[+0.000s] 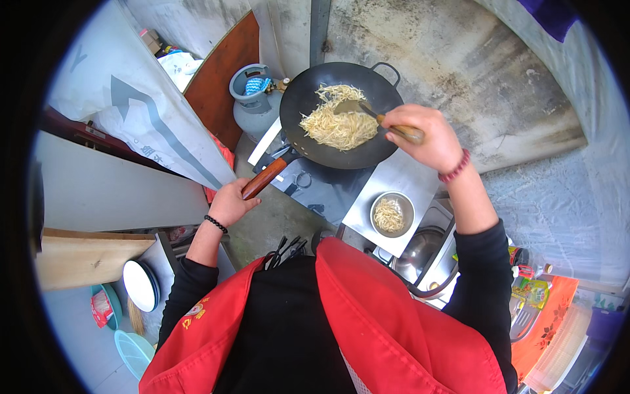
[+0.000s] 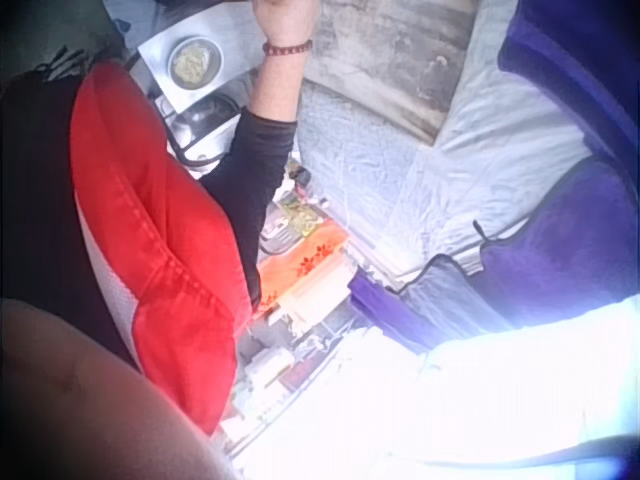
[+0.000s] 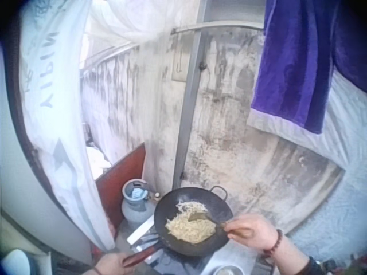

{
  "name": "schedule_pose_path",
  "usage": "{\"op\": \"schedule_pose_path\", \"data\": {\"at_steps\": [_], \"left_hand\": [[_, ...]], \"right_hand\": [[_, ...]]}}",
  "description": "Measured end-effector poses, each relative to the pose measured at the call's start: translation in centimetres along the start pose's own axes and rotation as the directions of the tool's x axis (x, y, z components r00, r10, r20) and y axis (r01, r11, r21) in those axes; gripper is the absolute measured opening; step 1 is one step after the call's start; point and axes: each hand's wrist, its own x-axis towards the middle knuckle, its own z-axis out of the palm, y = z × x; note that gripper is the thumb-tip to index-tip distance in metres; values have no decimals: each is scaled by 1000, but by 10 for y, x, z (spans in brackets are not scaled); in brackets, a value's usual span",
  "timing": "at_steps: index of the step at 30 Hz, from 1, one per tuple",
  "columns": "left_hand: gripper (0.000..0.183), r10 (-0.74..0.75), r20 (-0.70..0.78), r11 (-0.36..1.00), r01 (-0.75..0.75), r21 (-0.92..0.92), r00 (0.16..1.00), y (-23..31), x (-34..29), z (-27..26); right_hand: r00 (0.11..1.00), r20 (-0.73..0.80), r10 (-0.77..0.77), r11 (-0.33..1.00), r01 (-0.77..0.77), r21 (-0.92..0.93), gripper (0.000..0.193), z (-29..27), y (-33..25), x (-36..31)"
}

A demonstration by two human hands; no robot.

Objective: The person stir-fries noodles in a wok over a gas burner, adding seasoning from a pouch and a liquid from a bottle, then transfers some noodles into a metal bowl. The person continues to stir-fry the remaining noodles in the wok.

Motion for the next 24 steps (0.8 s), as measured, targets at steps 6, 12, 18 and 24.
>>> {"op": "schedule_pose_path", "data": {"at_steps": [6,12,18,24], "left_hand": [[42,0,-17,1000,0,-2,1000,0,0,1],[42,0,-10,1000,0,10,1000,1,0,-1],[41,-1,-17,1000,1,9,1000,2,-2,1],[43,-19,7,999,19,32,1000,2,-1,0]], "right_hand": [[992,102,-72,997,70,28,18,28,-28,0],[995,-58,-85,992,78,-102,16,50,-26,9],[999,-21,-36,999,35,-24,19,67,-50,-7],[920,-352,173,985,-168,46,15,53,-12,-7]]}}
